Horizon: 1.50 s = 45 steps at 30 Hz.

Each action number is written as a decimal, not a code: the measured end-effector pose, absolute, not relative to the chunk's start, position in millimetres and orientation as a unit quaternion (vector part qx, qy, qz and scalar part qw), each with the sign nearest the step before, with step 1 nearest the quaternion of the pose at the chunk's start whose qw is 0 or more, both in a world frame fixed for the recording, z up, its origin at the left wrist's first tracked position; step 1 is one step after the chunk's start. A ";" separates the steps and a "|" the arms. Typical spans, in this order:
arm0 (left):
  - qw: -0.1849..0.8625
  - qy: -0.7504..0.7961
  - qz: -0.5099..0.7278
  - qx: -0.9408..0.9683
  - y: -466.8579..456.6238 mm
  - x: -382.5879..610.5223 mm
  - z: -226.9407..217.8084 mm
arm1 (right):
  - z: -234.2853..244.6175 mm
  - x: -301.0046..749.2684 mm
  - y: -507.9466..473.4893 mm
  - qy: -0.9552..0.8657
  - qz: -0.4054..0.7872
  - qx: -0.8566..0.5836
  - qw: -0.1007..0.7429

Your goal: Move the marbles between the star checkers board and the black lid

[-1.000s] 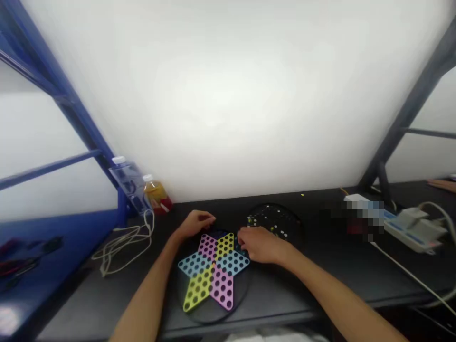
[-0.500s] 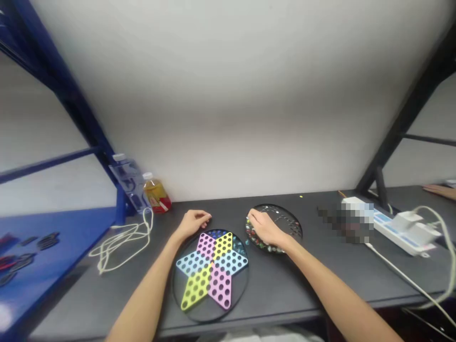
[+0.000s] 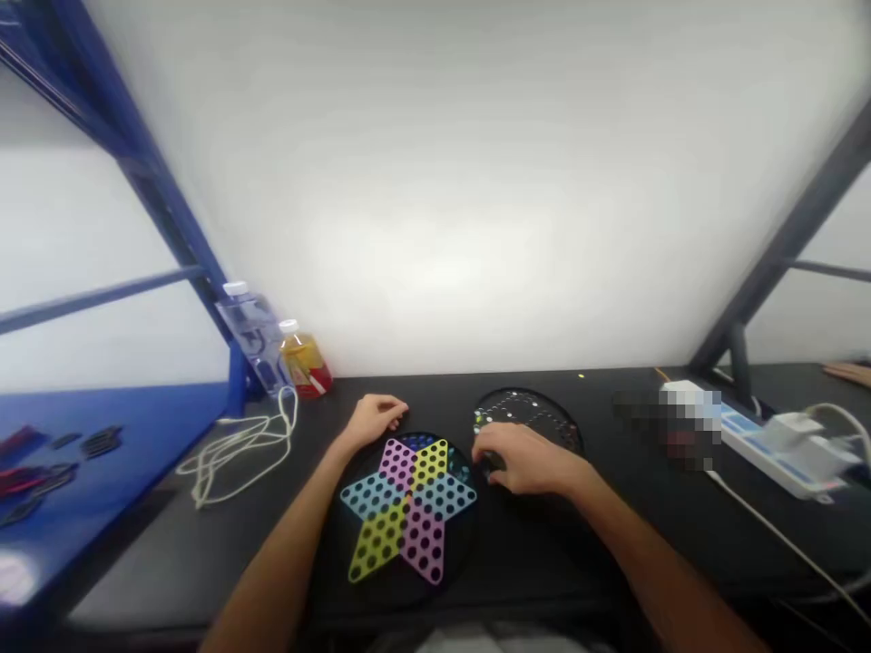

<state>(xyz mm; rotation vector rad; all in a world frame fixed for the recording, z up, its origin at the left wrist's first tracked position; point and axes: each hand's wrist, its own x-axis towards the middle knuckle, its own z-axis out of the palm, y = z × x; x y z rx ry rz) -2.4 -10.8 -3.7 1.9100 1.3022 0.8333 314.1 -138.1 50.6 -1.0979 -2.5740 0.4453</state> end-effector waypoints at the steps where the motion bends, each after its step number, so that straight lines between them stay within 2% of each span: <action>1: 0.337 0.500 0.321 0.731 -10.9 -2.3 -4.1 | 47.7 311.3 -138.3 -0.898 0.156 -0.387 0.140; 4: 0.339 0.502 0.323 0.727 -11.2 -1.6 -5.0 | 42.7 304.3 -137.5 -0.892 0.171 -0.396 0.133; 7: 0.334 0.505 0.324 0.726 -11.6 -0.6 -4.5 | 43.3 301.6 -135.2 -0.861 0.230 -0.404 0.208; 10: 0.332 0.508 0.325 0.726 -12.0 0.1 -3.5 | 44.6 298.5 -130.4 -0.754 0.405 -0.406 0.320; 12: 0.329 0.509 0.325 0.726 -12.3 0.1 -3.4 | 44.3 293.3 -127.0 -0.668 0.537 -0.389 0.336; 14: 0.327 0.506 0.327 0.729 -12.6 -0.2 -3.7 | 43.7 286.2 -125.1 -0.633 0.587 -0.387 0.324; 16: 0.327 0.503 0.326 0.731 -12.9 -0.6 -4.4 | 43.6 279.6 -125.8 -0.675 0.514 -0.422 0.320; 18: 0.328 0.502 0.325 0.731 -12.9 -0.9 -5.1 | 44.2 275.7 -128.6 -0.757 0.367 -0.451 0.298; 20: 0.328 0.501 0.324 0.733 -12.6 -1.2 -5.8 | 44.6 275.1 -132.3 -0.827 0.241 -0.449 0.236; 23: 0.323 0.499 0.324 0.736 -11.7 -1.7 -6.3 | 42.8 276.6 -136.5 -0.871 0.168 -0.440 0.142; 26: 0.321 0.501 0.321 0.737 -11.5 -1.6 -5.7 | 38.6 276.8 -137.2 -0.862 0.180 -0.455 0.130; 28: 0.317 0.505 0.320 0.736 -12.1 -1.0 -4.9 | 36.3 275.9 -135.4 -0.826 0.248 -0.464 0.204; 31: 0.316 0.507 0.323 0.734 -12.9 0.0 -4.0 | 35.1 274.3 -127.9 -0.705 0.421 -0.450 0.351; 34: 0.314 0.503 0.324 0.738 -12.9 0.3 -4.0 | 34.9 272.7 -115.7 -0.570 0.573 -0.417 0.416; 36: 0.315 0.499 0.324 0.739 -12.7 0.0 -4.2 | 34.0 271.2 -107.8 -0.496 0.626 -0.401 0.448; 38: 0.319 0.501 0.323 0.737 -12.6 -0.3 -4.3 | 32.1 269.7 -102.7 -0.488 0.605 -0.419 0.470; 40: 0.318 0.504 0.325 0.735 -12.7 -0.3 -4.4 | 30.1 269.3 -102.1 -0.576 0.504 -0.453 0.458; 43: 0.313 0.503 0.324 0.737 -12.9 -0.2 -4.5 | 28.4 270.6 -109.0 -0.747 0.314 -0.460 0.363; 45: 0.315 0.504 0.324 0.737 -13.0 0.1 -4.7 | 28.9 271.3 -115.8 -0.812 0.236 -0.452 0.284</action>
